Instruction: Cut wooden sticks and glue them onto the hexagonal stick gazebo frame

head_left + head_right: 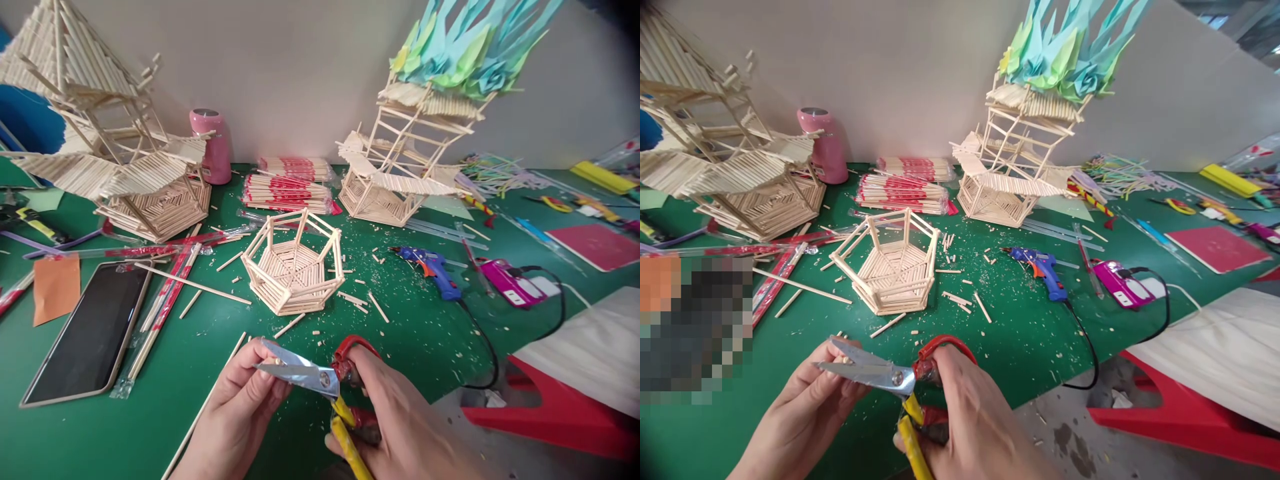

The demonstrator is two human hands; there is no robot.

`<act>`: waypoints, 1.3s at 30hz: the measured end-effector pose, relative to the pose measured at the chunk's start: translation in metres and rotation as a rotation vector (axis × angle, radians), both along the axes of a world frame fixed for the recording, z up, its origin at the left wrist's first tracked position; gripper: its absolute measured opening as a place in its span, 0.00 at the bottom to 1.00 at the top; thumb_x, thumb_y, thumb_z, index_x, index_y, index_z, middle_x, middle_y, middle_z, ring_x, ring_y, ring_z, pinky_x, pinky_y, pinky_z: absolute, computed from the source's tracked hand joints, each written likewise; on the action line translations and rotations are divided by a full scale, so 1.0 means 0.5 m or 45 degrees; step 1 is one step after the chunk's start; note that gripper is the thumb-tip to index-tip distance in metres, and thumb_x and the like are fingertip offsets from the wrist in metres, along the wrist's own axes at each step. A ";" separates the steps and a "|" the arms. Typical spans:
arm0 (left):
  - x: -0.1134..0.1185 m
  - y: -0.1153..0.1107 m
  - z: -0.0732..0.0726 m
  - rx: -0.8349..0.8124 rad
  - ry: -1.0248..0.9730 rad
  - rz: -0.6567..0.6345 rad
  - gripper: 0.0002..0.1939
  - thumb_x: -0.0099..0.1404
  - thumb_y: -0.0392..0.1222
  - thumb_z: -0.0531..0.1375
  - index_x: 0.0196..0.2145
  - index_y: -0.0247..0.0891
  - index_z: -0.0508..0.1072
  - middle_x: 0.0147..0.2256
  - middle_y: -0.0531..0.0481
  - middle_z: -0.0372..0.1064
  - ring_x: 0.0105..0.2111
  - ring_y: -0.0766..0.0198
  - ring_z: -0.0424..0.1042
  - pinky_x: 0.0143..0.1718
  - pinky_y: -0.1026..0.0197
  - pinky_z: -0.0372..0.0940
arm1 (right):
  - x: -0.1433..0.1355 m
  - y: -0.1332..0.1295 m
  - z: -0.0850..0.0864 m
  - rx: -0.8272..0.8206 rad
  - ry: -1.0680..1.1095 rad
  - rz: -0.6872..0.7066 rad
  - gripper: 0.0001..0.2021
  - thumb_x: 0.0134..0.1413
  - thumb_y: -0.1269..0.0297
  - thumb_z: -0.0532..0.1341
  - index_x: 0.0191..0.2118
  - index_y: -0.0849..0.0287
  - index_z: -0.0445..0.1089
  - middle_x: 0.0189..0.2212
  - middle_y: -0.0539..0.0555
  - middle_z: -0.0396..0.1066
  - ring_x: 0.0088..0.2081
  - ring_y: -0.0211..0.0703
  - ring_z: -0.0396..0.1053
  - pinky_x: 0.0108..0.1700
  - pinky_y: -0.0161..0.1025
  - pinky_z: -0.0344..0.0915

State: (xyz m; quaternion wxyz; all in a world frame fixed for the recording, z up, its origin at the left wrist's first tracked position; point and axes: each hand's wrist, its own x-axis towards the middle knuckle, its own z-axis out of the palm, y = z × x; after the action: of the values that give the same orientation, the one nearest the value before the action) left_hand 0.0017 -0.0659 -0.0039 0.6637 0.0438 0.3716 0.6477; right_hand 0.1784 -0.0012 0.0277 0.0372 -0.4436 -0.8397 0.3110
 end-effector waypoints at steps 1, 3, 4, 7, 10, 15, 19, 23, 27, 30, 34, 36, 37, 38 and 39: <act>-0.001 0.000 -0.001 0.003 -0.002 -0.003 0.09 0.50 0.44 0.68 0.26 0.37 0.75 0.22 0.56 0.62 0.23 0.74 0.59 0.31 0.70 0.61 | -0.002 0.000 0.001 0.019 0.001 0.009 0.17 0.38 0.64 0.63 0.36 0.57 0.58 0.33 0.59 0.70 0.33 0.51 0.70 0.30 0.44 0.71; -0.002 0.000 -0.002 0.029 -0.005 -0.012 0.09 0.50 0.43 0.68 0.26 0.37 0.75 0.23 0.55 0.63 0.24 0.73 0.61 0.31 0.70 0.61 | -0.004 0.000 0.002 0.073 -0.004 0.024 0.16 0.37 0.63 0.63 0.34 0.57 0.58 0.31 0.59 0.70 0.31 0.51 0.71 0.29 0.45 0.71; -0.003 0.000 -0.004 0.055 -0.008 -0.018 0.09 0.50 0.43 0.68 0.26 0.37 0.75 0.23 0.55 0.64 0.24 0.73 0.61 0.31 0.71 0.62 | -0.004 0.000 0.003 0.100 -0.005 0.032 0.16 0.36 0.63 0.63 0.33 0.57 0.58 0.30 0.59 0.70 0.30 0.51 0.71 0.28 0.45 0.71; -0.004 0.001 -0.008 0.132 -0.038 -0.052 0.08 0.51 0.42 0.67 0.25 0.36 0.74 0.22 0.55 0.64 0.23 0.74 0.61 0.29 0.72 0.61 | -0.003 -0.004 0.005 0.180 0.016 0.059 0.14 0.37 0.64 0.61 0.32 0.57 0.57 0.27 0.58 0.70 0.27 0.50 0.71 0.25 0.42 0.70; -0.004 0.002 -0.011 0.163 -0.077 -0.053 0.06 0.52 0.40 0.67 0.26 0.36 0.74 0.23 0.55 0.64 0.23 0.74 0.61 0.28 0.73 0.61 | -0.002 -0.009 0.007 0.278 0.017 0.095 0.13 0.38 0.65 0.59 0.33 0.57 0.57 0.26 0.57 0.70 0.26 0.50 0.71 0.23 0.41 0.69; -0.002 0.000 -0.012 0.189 -0.065 -0.059 0.05 0.54 0.39 0.65 0.25 0.36 0.74 0.23 0.55 0.63 0.24 0.74 0.60 0.29 0.73 0.61 | 0.008 -0.013 0.003 0.323 -0.068 0.146 0.12 0.39 0.64 0.57 0.34 0.58 0.57 0.25 0.58 0.70 0.26 0.54 0.72 0.24 0.44 0.68; -0.002 -0.002 -0.011 0.203 -0.044 -0.090 0.06 0.54 0.39 0.65 0.25 0.35 0.74 0.22 0.55 0.62 0.24 0.73 0.59 0.28 0.73 0.60 | 0.016 -0.008 -0.008 0.187 -0.133 0.172 0.11 0.41 0.62 0.56 0.33 0.58 0.55 0.23 0.56 0.69 0.25 0.52 0.70 0.23 0.44 0.66; -0.001 -0.004 -0.010 0.193 -0.033 -0.091 0.06 0.54 0.40 0.66 0.26 0.35 0.74 0.21 0.55 0.62 0.23 0.73 0.58 0.27 0.73 0.58 | 0.014 -0.006 -0.010 0.118 -0.108 0.153 0.10 0.42 0.63 0.54 0.32 0.57 0.54 0.23 0.56 0.69 0.24 0.51 0.69 0.23 0.43 0.64; 0.001 -0.002 -0.006 0.172 -0.029 -0.088 0.06 0.54 0.40 0.66 0.26 0.35 0.74 0.23 0.54 0.63 0.24 0.73 0.58 0.28 0.72 0.58 | 0.014 -0.011 -0.010 0.063 -0.086 0.124 0.10 0.40 0.64 0.54 0.33 0.57 0.54 0.25 0.56 0.69 0.26 0.51 0.70 0.25 0.42 0.65; 0.002 0.000 -0.003 0.157 -0.035 -0.074 0.06 0.53 0.40 0.66 0.26 0.36 0.74 0.23 0.54 0.64 0.25 0.72 0.60 0.29 0.72 0.59 | 0.017 -0.016 -0.016 0.073 -0.085 0.117 0.11 0.40 0.64 0.55 0.33 0.57 0.54 0.25 0.55 0.68 0.27 0.50 0.70 0.26 0.42 0.65; 0.003 0.000 -0.005 0.140 -0.038 -0.044 0.07 0.52 0.41 0.67 0.25 0.36 0.74 0.23 0.54 0.64 0.24 0.73 0.60 0.29 0.71 0.60 | 0.016 -0.022 -0.025 0.141 -0.081 0.063 0.12 0.40 0.66 0.56 0.33 0.56 0.53 0.26 0.54 0.67 0.28 0.49 0.69 0.27 0.41 0.66; 0.004 -0.001 -0.007 0.128 -0.035 -0.017 0.07 0.51 0.40 0.67 0.25 0.36 0.73 0.22 0.55 0.63 0.23 0.73 0.60 0.28 0.72 0.60 | 0.014 -0.025 -0.026 0.154 -0.087 0.046 0.13 0.40 0.66 0.57 0.34 0.56 0.53 0.26 0.53 0.67 0.28 0.49 0.69 0.27 0.42 0.66; 0.005 -0.001 -0.007 0.120 -0.032 -0.007 0.07 0.51 0.40 0.67 0.25 0.36 0.73 0.23 0.55 0.63 0.23 0.73 0.60 0.28 0.72 0.60 | 0.012 -0.026 -0.026 0.161 -0.094 0.041 0.13 0.40 0.65 0.57 0.34 0.56 0.53 0.26 0.54 0.67 0.28 0.49 0.69 0.27 0.43 0.66; 0.006 -0.002 -0.007 0.113 -0.032 0.004 0.07 0.51 0.40 0.67 0.25 0.36 0.73 0.23 0.55 0.63 0.23 0.73 0.60 0.28 0.72 0.60 | 0.011 -0.027 -0.025 0.169 -0.101 0.034 0.13 0.40 0.65 0.57 0.34 0.56 0.52 0.26 0.54 0.66 0.28 0.50 0.69 0.27 0.43 0.66; 0.006 -0.002 -0.007 0.111 -0.032 0.010 0.07 0.51 0.40 0.67 0.25 0.36 0.73 0.23 0.55 0.63 0.23 0.74 0.60 0.28 0.72 0.60 | 0.009 -0.028 -0.024 0.176 -0.105 0.029 0.13 0.41 0.64 0.57 0.33 0.56 0.52 0.26 0.54 0.66 0.28 0.50 0.69 0.27 0.44 0.66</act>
State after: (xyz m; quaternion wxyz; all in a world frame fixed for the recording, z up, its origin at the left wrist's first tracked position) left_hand 0.0047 -0.0671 -0.0073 0.6633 0.0630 0.3347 0.6664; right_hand 0.1831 -0.0151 0.0157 0.0295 -0.4427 -0.8651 0.2340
